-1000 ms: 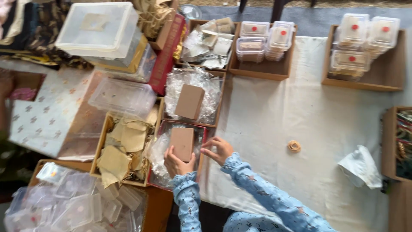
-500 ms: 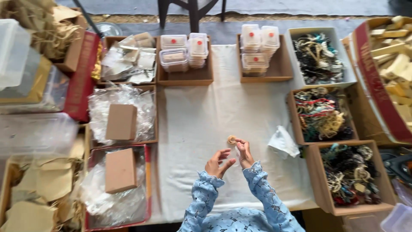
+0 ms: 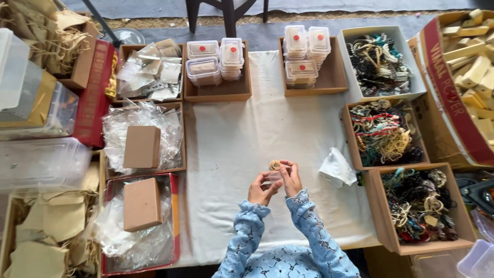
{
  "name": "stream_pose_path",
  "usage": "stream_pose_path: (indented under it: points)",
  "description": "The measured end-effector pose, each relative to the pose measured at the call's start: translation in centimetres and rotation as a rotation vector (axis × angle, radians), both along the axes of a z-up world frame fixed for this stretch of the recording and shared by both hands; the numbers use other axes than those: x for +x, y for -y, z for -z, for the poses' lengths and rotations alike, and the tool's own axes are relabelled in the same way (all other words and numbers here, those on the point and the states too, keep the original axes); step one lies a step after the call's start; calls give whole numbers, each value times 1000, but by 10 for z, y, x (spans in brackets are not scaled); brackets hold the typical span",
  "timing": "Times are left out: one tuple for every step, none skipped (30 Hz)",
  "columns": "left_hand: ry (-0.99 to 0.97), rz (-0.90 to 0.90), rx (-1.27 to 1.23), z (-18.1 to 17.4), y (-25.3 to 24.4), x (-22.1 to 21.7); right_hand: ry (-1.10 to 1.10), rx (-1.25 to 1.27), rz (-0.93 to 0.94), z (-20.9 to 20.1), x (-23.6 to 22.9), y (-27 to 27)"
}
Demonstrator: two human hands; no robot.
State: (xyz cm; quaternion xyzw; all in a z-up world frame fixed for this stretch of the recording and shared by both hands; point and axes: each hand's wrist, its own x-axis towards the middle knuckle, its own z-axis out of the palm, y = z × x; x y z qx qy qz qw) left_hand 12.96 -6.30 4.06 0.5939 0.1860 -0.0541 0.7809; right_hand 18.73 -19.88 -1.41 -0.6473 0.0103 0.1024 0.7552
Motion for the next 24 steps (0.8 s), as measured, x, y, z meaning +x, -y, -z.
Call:
stream_pose_path:
  points:
    - [-3,-6,7,5,-3,0,-3,7,-6,5,1,3]
    - [5,-24,-4,10,-5,0,27,8,-4,10,2,6]
    - [14,-38,-14,15,-9,1,59,9,2,14,4,9]
    - [13,-41,-6,3,-16,3,57,18,-1,5,4,9]
    - [-4,-37,56,-9,-20,4,5,-5,-58,-4,3,13]
    - [-21,-33,118,-21,-24,5,-46,-27,-116,-12,3,17]
    - [-23,-34,118,-29,-29,7,-48,-27,-117,-31,3,19]
    - [-20,35,215,-37,-33,8,14,-142,-220,-50,4,20]
    - [-17,107,311,-45,-38,10,75,-256,-321,-68,4,21]
    - [-20,108,311,-49,-38,10,73,-256,-320,-62,5,24]
    - [21,159,368,-53,-39,10,59,-236,-402,-56,6,26]
    - [62,210,425,-57,-40,10,44,-216,-483,-50,7,28]
    - [61,209,426,-57,-40,9,44,-214,-484,-49,7,28]
    - [80,192,431,-58,-40,9,98,-233,-461,-48,7,27]
    - [100,175,436,-58,-39,9,151,-252,-436,-48,6,26]
    - [99,175,437,-64,-40,8,151,-251,-436,-49,6,23]
    - [89,143,393,-69,-40,7,37,-102,-393,-51,5,21]
    - [79,111,350,-74,-41,6,-78,46,-348,-53,5,19]
    - [80,109,350,-72,-41,6,-77,46,-350,-47,7,20]
    - [56,71,277,-71,-41,6,-81,5,-300,-41,10,21]
    - [30,34,204,-69,-41,5,-88,-36,-250,-35,11,22]
    - [29,32,204,-67,-39,5,-89,-36,-252,-31,10,21]
    - [19,-10,141,-65,-38,5,-100,-29,-219,-28,10,20]
    - [10,-51,78,-63,-37,5,-112,-22,-187,-25,10,19]
